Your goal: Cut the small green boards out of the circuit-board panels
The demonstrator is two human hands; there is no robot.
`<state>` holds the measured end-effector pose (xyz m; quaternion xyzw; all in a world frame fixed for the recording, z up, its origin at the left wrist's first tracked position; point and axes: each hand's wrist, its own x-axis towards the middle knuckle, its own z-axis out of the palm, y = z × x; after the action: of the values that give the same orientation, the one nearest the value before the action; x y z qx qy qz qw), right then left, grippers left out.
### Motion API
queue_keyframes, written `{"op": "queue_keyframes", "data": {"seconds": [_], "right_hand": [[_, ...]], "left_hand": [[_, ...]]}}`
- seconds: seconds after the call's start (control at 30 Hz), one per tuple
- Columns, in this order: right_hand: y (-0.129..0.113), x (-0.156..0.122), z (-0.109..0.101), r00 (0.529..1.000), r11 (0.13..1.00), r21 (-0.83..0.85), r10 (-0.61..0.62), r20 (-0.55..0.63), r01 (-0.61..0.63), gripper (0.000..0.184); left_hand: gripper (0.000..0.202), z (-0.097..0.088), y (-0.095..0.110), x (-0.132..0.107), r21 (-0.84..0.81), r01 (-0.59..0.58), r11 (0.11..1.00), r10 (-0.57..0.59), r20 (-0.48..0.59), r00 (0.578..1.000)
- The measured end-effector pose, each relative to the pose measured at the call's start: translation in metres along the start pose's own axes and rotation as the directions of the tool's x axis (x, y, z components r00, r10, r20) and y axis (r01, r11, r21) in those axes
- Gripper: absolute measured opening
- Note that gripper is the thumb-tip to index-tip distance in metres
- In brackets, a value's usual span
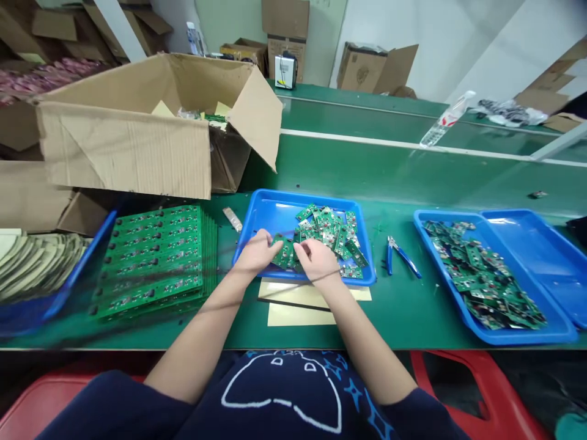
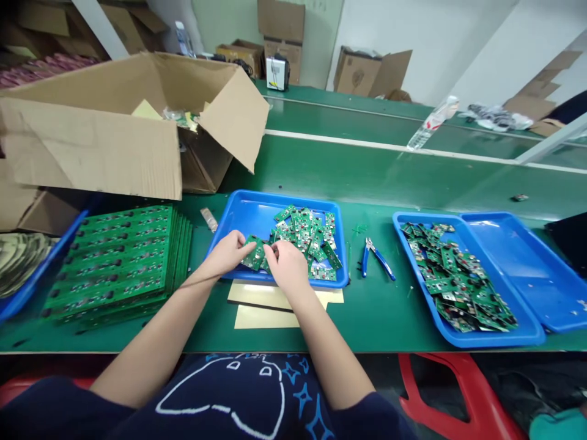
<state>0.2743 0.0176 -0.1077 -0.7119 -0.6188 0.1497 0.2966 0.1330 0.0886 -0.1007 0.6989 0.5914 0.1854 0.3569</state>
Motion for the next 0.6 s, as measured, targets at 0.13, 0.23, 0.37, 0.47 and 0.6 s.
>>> {"op": "queue_keyframes", "data": {"seconds": [0.13, 0.23, 0.37, 0.47, 0.6], "right_hand": [[-0.006, 0.006, 0.007, 0.992, 0.980, 0.155, 0.117, 0.049, -0.124, 0.036], [-0.008, 0.012, 0.005, 0.982, 0.957, 0.220, 0.176, 0.070, -0.187, 0.034], [-0.003, 0.018, 0.006, 0.986, 0.898, 0.411, 0.120, 0.114, -0.157, 0.029], [0.000, 0.017, 0.008, 0.988, 0.781, 0.608, 0.079, 0.130, -0.142, 0.031], [-0.002, 0.015, 0.010, 0.988, 0.745, 0.650, 0.086, 0.124, -0.147, 0.029]], "left_hand": [[0.026, 0.002, 0.003, -0.004, -0.223, -0.025, 0.975, 0.037, 0.050, 0.998], [0.025, 0.004, 0.007, -0.011, -0.339, -0.034, 0.940, 0.069, 0.090, 0.994], [0.025, 0.001, 0.008, -0.016, -0.401, -0.093, 0.911, 0.114, 0.030, 0.993], [0.018, 0.002, 0.009, -0.016, -0.278, -0.134, 0.951, 0.132, -0.027, 0.991], [0.025, 0.010, 0.013, -0.012, -0.117, -0.163, 0.980, 0.164, -0.004, 0.987]]}}
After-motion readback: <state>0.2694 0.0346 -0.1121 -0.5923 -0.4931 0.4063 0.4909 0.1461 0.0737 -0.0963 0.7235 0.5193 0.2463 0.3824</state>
